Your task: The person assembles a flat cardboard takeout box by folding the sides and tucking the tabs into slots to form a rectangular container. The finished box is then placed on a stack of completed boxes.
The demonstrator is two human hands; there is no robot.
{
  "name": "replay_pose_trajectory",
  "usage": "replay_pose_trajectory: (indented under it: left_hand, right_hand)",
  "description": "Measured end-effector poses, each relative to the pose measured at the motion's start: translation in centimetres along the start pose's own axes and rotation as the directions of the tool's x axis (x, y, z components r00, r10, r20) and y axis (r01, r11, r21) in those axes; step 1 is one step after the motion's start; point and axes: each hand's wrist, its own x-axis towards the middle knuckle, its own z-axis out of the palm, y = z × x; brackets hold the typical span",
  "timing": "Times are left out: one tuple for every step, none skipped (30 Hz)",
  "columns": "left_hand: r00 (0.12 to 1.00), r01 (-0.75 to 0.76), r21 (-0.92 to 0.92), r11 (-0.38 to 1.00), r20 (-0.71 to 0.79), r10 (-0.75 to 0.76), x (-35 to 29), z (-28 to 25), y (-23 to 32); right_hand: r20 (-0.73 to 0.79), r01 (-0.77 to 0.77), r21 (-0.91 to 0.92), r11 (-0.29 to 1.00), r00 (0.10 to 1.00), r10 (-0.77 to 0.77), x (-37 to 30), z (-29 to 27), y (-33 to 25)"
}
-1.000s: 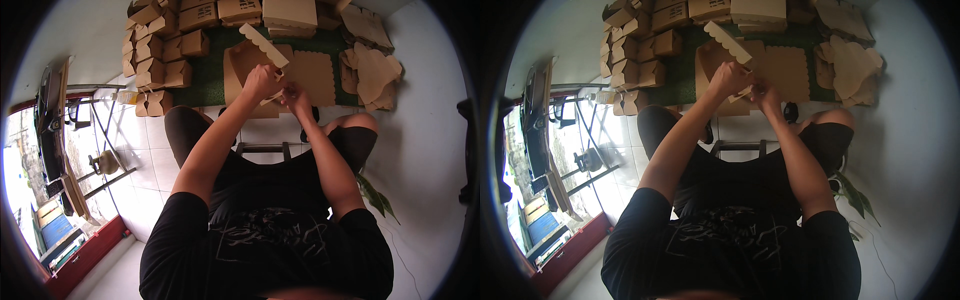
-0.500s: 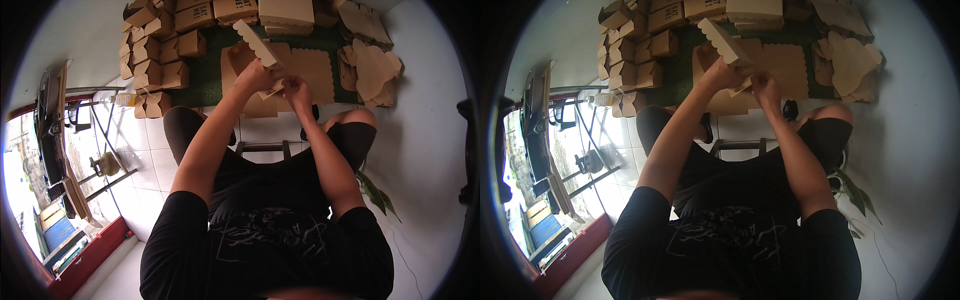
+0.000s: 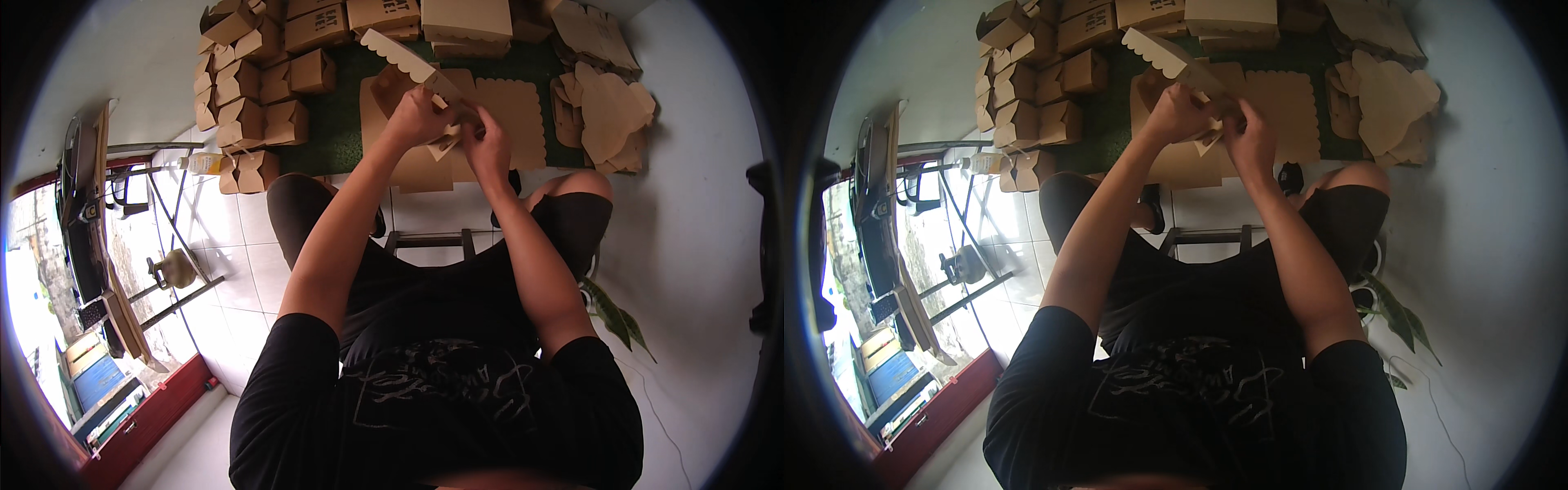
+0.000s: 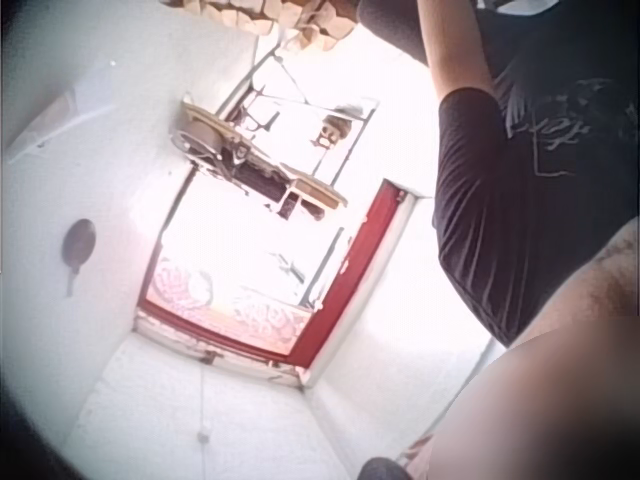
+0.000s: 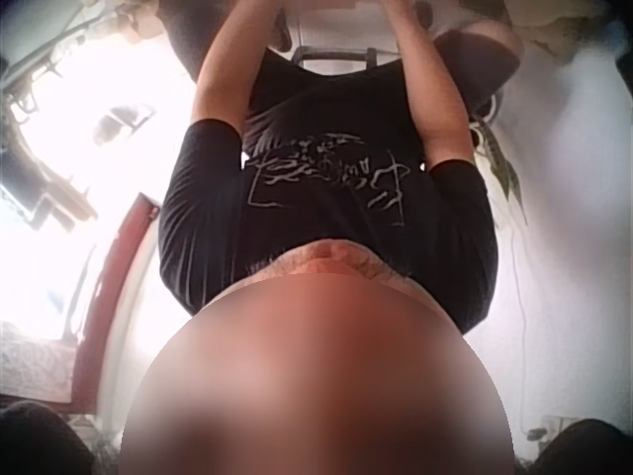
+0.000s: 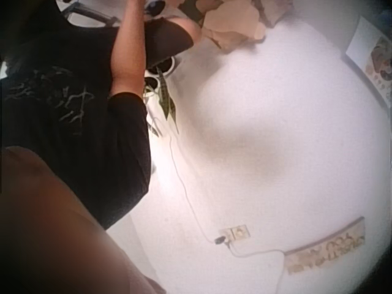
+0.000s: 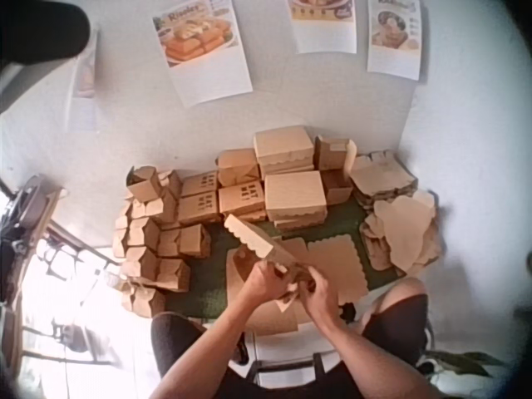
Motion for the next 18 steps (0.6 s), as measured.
replay_pose_trajectory:
  left_hand:
    - [1.0,0.012,-0.032,0.999,0.0,-0.012,0.0,0.0,0.0]
    - [1.0,-0.009,-0.011,1.0,-0.023,0.009,0.0,0.0,-0.1]
    - [0.999,-0.03,0.01,1.0,-0.045,0.03,0.1,-0.1,-0.2]
    - [0.997,-0.045,0.039,0.998,-0.065,0.048,0.2,0.0,-0.3]
    - [0.995,-0.033,0.005,0.999,-0.089,0.034,0.2,0.0,-0.3]
    - [0.994,-0.017,-0.022,1.0,-0.111,0.014,0.2,0.1,-0.4]
    - [0.992,0.014,-0.044,0.999,-0.127,-0.019,0.3,0.1,-0.4]
    - [0.99,-0.012,-0.039,0.999,-0.137,0.007,0.3,0.1,-0.4]
    - [0.99,-0.025,-0.029,0.999,-0.143,0.02,0.4,0.0,-0.4]
    - [0.991,0.006,-0.01,1.0,-0.133,-0.008,0.5,-0.1,-0.2]
    - [0.987,-0.046,-0.018,0.999,-0.158,0.043,0.4,-0.1,0.0]
    - [0.985,-0.055,-0.016,0.998,-0.167,0.051,0.3,-0.1,0.2]
    - [0.985,-0.043,-0.007,0.999,-0.17,0.041,0.2,-0.1,0.5]
    - [0.988,-0.036,-0.017,0.999,-0.151,0.033,0.1,-0.1,0.7]
    - [0.992,-0.009,-0.018,1.0,-0.127,0.006,0.1,-0.1,0.9]
    - [0.995,0.019,-0.018,1.0,-0.102,-0.021,0.1,-0.1,1.1]
    - [0.995,0.034,0.022,0.999,-0.098,-0.032,0.3,-0.1,1.1]
    - [0.995,0.049,0.062,0.997,-0.095,-0.043,0.5,-0.1,1.1]
  right_hand:
    - [0.001,0.001,-0.017,1.0,1.0,-0.001,0.0,0.0,-0.1]
    - [-0.001,0.022,-0.022,1.0,1.0,-0.022,0.0,-0.1,-0.1]
    - [0.003,0.025,-0.027,0.999,1.0,-0.025,0.0,-0.1,-0.2]
    - [0.009,0.021,-0.032,0.999,1.0,-0.021,0.0,-0.1,-0.3]
    - [0.008,0.031,-0.049,0.998,0.999,-0.031,0.0,-0.1,-0.3]
    - [0.008,0.035,-0.067,0.997,0.999,-0.034,-0.1,-0.1,-0.4]
    - [0.009,0.038,-0.085,0.996,0.999,-0.037,-0.1,-0.1,-0.5]
    - [0.009,0.035,-0.083,0.996,0.999,-0.035,-0.1,-0.1,-0.6]
    - [0.009,0.033,-0.082,0.996,0.999,-0.032,-0.2,-0.1,-0.6]
    - [0.015,0.019,-0.079,0.997,1.0,-0.018,-0.2,0.0,-0.7]
    - [0.011,0.032,-0.079,0.996,0.999,-0.032,-0.2,0.0,-0.7]
    - [0.014,0.034,-0.078,0.996,0.999,-0.033,-0.2,0.0,-0.7]
    - [0.016,0.033,-0.068,0.997,0.999,-0.032,-0.2,0.1,-0.6]
    - [0.017,0.041,-0.076,0.996,0.999,-0.04,-0.1,0.1,-0.6]
    - [0.017,0.049,-0.073,0.996,0.999,-0.048,-0.1,0.2,-0.5]
    - [0.018,0.056,-0.071,0.996,0.998,-0.055,0.0,0.2,-0.4]
    - [0.014,0.048,-0.084,0.995,0.999,-0.047,-0.1,0.3,-0.3]
    - [0.01,0.04,-0.098,0.994,0.999,-0.039,-0.1,0.3,-0.2]
